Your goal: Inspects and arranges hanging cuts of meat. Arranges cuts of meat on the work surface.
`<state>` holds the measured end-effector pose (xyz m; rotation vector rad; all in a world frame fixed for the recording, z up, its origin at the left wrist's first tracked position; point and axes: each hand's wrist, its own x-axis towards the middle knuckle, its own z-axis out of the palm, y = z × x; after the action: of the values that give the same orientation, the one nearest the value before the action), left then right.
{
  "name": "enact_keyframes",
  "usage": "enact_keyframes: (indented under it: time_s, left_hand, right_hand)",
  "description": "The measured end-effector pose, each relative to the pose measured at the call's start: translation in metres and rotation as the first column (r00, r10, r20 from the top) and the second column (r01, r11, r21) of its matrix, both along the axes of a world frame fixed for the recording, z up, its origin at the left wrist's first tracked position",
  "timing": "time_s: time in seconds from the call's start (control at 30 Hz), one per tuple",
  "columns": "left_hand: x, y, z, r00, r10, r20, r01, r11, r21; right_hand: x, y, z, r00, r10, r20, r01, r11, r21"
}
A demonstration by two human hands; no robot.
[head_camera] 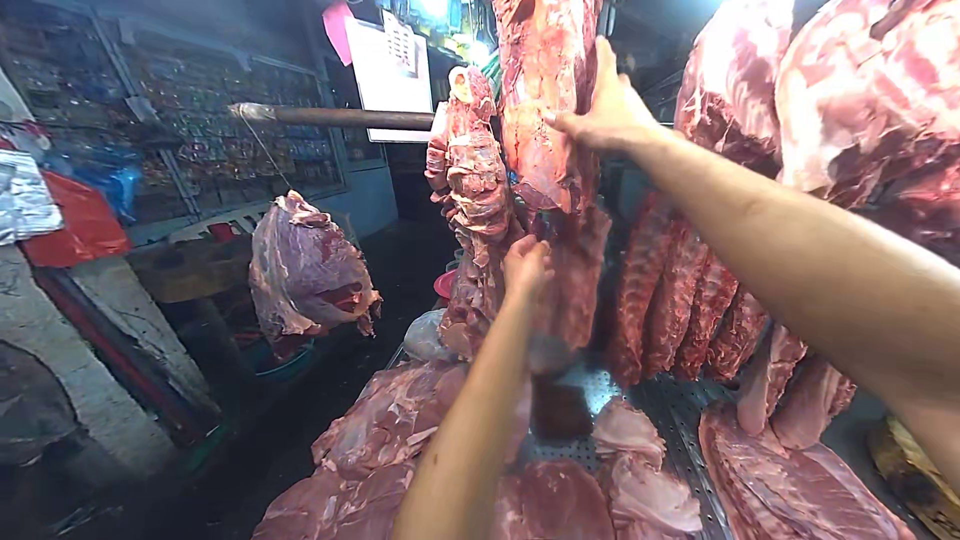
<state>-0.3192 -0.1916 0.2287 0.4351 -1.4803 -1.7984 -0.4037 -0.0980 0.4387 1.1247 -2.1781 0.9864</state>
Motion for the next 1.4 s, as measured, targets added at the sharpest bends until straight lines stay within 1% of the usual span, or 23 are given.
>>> enact_keyframes:
  time_s: [0.1, 0.17, 0.27, 0.33, 0.4, 0.47, 0.53, 0.57, 0.6, 0.63, 0.67, 0.7, 0.73, 0.8, 0.83, 0.87, 0.93, 1.0, 1.07, 1.17, 1.3, 1.37, 1.4]
  left_hand:
    - [0.001, -0.021, -0.030, 0.992, 0.055, 0.110, -0.035, 0.983, -0.178]
    - [-0.002, -0.031, -0.044, 0.978, 0.099, 0.183, -0.036, 0.947, -0.320]
    - [-0.011, -0.033, -0.047, 0.957, 0.181, 0.227, -0.022, 0.825, -0.565]
    - [-0.020, -0.030, -0.046, 0.941, 0.210, 0.264, 0.015, 0.755, -0.655]
    - [-0.029, -0.029, -0.048, 0.936, 0.199, 0.290, 0.038, 0.763, -0.645]
    - [-0.037, -0.029, -0.057, 0.943, 0.189, 0.273, 0.010, 0.806, -0.592]
    - [-0.039, -0.028, -0.071, 0.937, 0.212, 0.279, -0.025, 0.835, -0.549]
    - [-0.038, -0.028, -0.080, 0.927, 0.227, 0.298, -0.032, 0.841, -0.540]
    - [-0.039, -0.029, -0.090, 0.916, 0.239, 0.322, -0.032, 0.845, -0.534]
    - [-0.040, -0.030, -0.100, 0.908, 0.250, 0.336, -0.034, 0.843, -0.536]
    - [-0.041, -0.031, -0.109, 0.905, 0.253, 0.342, -0.031, 0.841, -0.540]
    - [-0.042, -0.030, -0.114, 0.901, 0.252, 0.352, -0.021, 0.837, -0.546]
    - [-0.042, -0.028, -0.116, 0.896, 0.256, 0.363, -0.013, 0.833, -0.553]
    - [-0.043, -0.023, -0.117, 0.892, 0.279, 0.356, -0.027, 0.818, -0.574]
    - [-0.044, -0.021, -0.117, 0.890, 0.287, 0.354, -0.030, 0.812, -0.583]
    - [-0.045, -0.020, -0.118, 0.887, 0.292, 0.357, -0.028, 0.806, -0.591]
    - [-0.044, -0.015, -0.117, 0.879, 0.290, 0.378, -0.005, 0.799, -0.601]
    - [-0.036, -0.006, -0.116, 0.877, 0.251, 0.411, 0.059, 0.791, -0.608]
    - [-0.023, 0.003, -0.115, 0.885, 0.173, 0.432, 0.143, 0.783, -0.606]
    - [0.005, 0.014, -0.107, 0.859, 0.099, 0.502, 0.274, 0.740, -0.614]
    - [0.045, 0.029, -0.102, 0.844, 0.075, 0.530, 0.315, 0.731, -0.605]
    - [0.067, 0.035, -0.099, 0.830, 0.068, 0.553, 0.330, 0.741, -0.585]
    - [0.078, 0.038, -0.098, 0.818, 0.062, 0.572, 0.344, 0.743, -0.574]
  right_hand:
    - [-0.009, -0.015, -0.014, 1.000, -0.002, 0.025, 0.001, 1.000, 0.026]
    - [-0.015, -0.015, -0.018, 1.000, 0.010, -0.001, -0.010, 1.000, 0.009]
    - [-0.023, -0.012, -0.025, 0.998, 0.054, -0.033, -0.055, 0.997, -0.044]
    - [-0.028, -0.011, -0.034, 0.991, 0.130, 0.020, -0.128, 0.989, -0.067]
    - [-0.029, -0.005, -0.043, 0.986, 0.162, 0.029, -0.161, 0.986, -0.037]
    - [-0.020, 0.010, -0.054, 0.987, 0.162, -0.021, -0.162, 0.987, -0.007]
    - [-0.007, 0.031, -0.076, 0.978, 0.187, -0.090, -0.189, 0.982, -0.023]
    - [0.001, 0.044, -0.094, 0.973, 0.210, -0.096, -0.215, 0.976, -0.043]
    - [0.008, 0.058, -0.118, 0.968, 0.242, -0.065, -0.246, 0.967, -0.068]
    - [0.012, 0.071, -0.147, 0.962, 0.274, 0.006, -0.272, 0.957, -0.098]
    - [0.011, 0.081, -0.181, 0.943, 0.310, 0.121, -0.292, 0.945, -0.148]
    - [0.009, 0.088, -0.220, 0.893, 0.350, 0.283, -0.296, 0.931, -0.214]
    - [0.009, 0.093, -0.260, 0.804, 0.382, 0.455, -0.268, 0.917, -0.295]
    - [0.010, 0.092, -0.337, 0.535, 0.398, 0.745, -0.131, 0.910, -0.393]
    - [0.010, 0.088, -0.371, 0.384, 0.402, 0.831, -0.068, 0.910, -0.409]
    - [0.009, 0.082, -0.401, 0.242, 0.414, 0.878, -0.010, 0.905, -0.424]
    - [0.004, 0.065, -0.444, 0.017, 0.485, 0.875, 0.095, 0.870, -0.484]
    - [-0.001, 0.047, -0.467, -0.130, 0.626, 0.769, 0.204, 0.776, -0.597]
    - [-0.008, 0.027, -0.473, -0.187, 0.763, 0.619, 0.285, 0.645, -0.709]
    - [-0.021, 0.000, -0.467, -0.207, 0.879, 0.430, 0.319, 0.476, -0.820]
    - [-0.027, -0.025, -0.444, -0.220, 0.961, 0.167, 0.449, 0.252, -0.857]
    - [-0.031, -0.035, -0.438, -0.212, 0.974, 0.074, 0.492, 0.172, -0.853]
    - [-0.033, -0.039, -0.437, -0.211, 0.976, 0.051, 0.501, 0.152, -0.852]
